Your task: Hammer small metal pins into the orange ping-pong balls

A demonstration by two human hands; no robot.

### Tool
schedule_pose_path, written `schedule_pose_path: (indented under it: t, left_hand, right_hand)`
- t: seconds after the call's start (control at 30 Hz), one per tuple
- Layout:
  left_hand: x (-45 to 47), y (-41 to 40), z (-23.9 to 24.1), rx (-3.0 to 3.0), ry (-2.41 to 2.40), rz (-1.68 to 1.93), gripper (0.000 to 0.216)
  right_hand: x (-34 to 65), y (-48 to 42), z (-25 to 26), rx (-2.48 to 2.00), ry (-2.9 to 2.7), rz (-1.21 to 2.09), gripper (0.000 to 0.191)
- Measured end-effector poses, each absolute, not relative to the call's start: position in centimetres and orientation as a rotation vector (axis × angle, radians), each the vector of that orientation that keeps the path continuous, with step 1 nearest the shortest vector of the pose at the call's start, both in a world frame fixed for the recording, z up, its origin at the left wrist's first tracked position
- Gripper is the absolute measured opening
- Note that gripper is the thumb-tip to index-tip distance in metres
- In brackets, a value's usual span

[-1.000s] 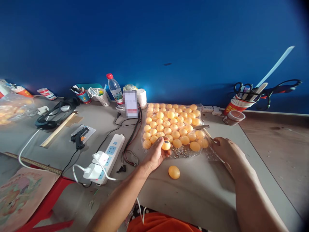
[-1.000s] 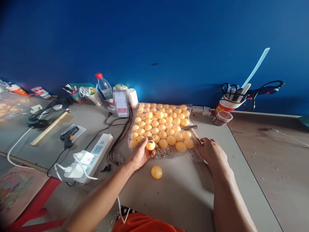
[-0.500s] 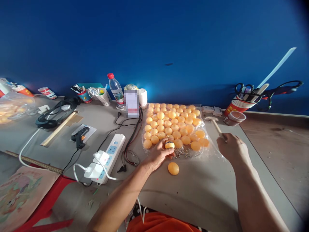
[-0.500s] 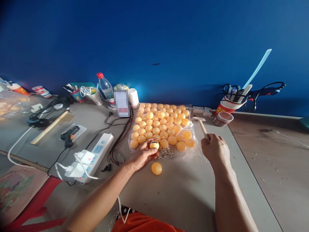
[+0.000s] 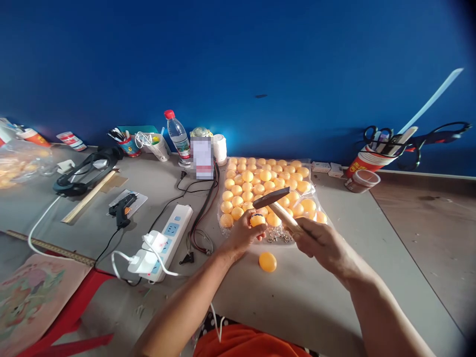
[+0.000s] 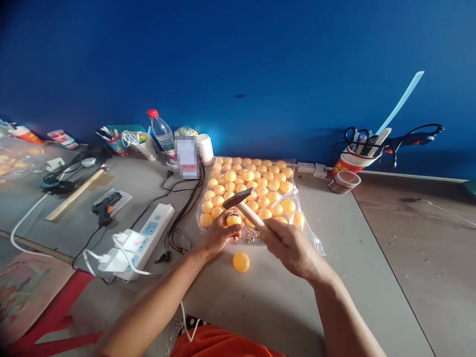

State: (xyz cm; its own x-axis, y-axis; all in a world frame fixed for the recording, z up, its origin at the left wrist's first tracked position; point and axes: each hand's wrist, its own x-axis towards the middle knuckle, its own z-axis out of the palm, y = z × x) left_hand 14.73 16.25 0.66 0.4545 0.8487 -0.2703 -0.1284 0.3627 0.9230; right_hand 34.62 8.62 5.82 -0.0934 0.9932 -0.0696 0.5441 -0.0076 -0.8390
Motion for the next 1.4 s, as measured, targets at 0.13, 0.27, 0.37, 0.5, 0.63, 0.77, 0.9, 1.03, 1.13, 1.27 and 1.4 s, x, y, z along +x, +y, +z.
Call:
schedule_pose_path:
  t: [0.13, 0.27, 0.37, 0.5, 0.63, 0.77, 0.9, 1.03, 1.13, 1.27, 1.4]
  left_hand:
    - [14.7, 16.2, 1.0, 1.038, 0.948, 0.774, 0.041]
    - [14.8, 16.0, 1.5, 1.046, 0.982, 0.787, 0.039]
    - [14.9, 15.9, 1.8, 1.052, 1.035, 0.762, 0.039]
    - [14.8, 15.9, 2.0, 1.046, 1.014, 0.766, 0.042]
    - [14.5, 15.9, 1.9, 1.121, 1.051, 0.742, 0.045]
    - [14.4, 16.1, 1.8, 1.165, 1.135, 0.679, 0.048]
    - [14.3, 16.2, 1.8, 1.180, 1.148, 0.670, 0.047]
    - [14.4, 16.1, 2.1, 1.179, 1.137, 0.671, 0.043]
    - [14.5, 16.1, 2.2, 1.153, 1.122, 0.700, 0.039]
    - [14.5, 16.2, 1.7, 1.226, 1.122, 0.734, 0.036]
    - [14.5, 16.3, 0.8, 1.267, 1.073, 0.745, 0.037]
  right_hand:
    - [34.4, 8.9, 5.2, -1.646, -1.844, 0.786, 0.029]
    - [34.4, 9.1, 4.9, -1.630, -1.915, 0.730, 0.028]
    - [34.3, 9.0, 5.0, -1.612, -1.910, 0.734, 0.028]
    - [34.3, 9.0, 4.8, -1.620, -1.992, 0.710, 0.028]
    - [34.5, 9.0, 4.7, -1.613, -1.985, 0.711, 0.027]
    - [34.5, 9.0, 4.7, -1.618, -2.010, 0.709, 0.026]
    - [34.5, 9.0, 4.8, -1.627, -1.990, 0.727, 0.026]
    - [34.7, 9.1, 4.9, -1.612, -1.979, 0.691, 0.024]
    - [34.7, 9.1, 4.9, -1.639, -2.011, 0.724, 0.025]
    - [35.0, 9.2, 5.0, -1.642, -1.921, 0.761, 0.024]
    - [35.3, 9.3, 4.9, -1.675, -1.895, 0.854, 0.027]
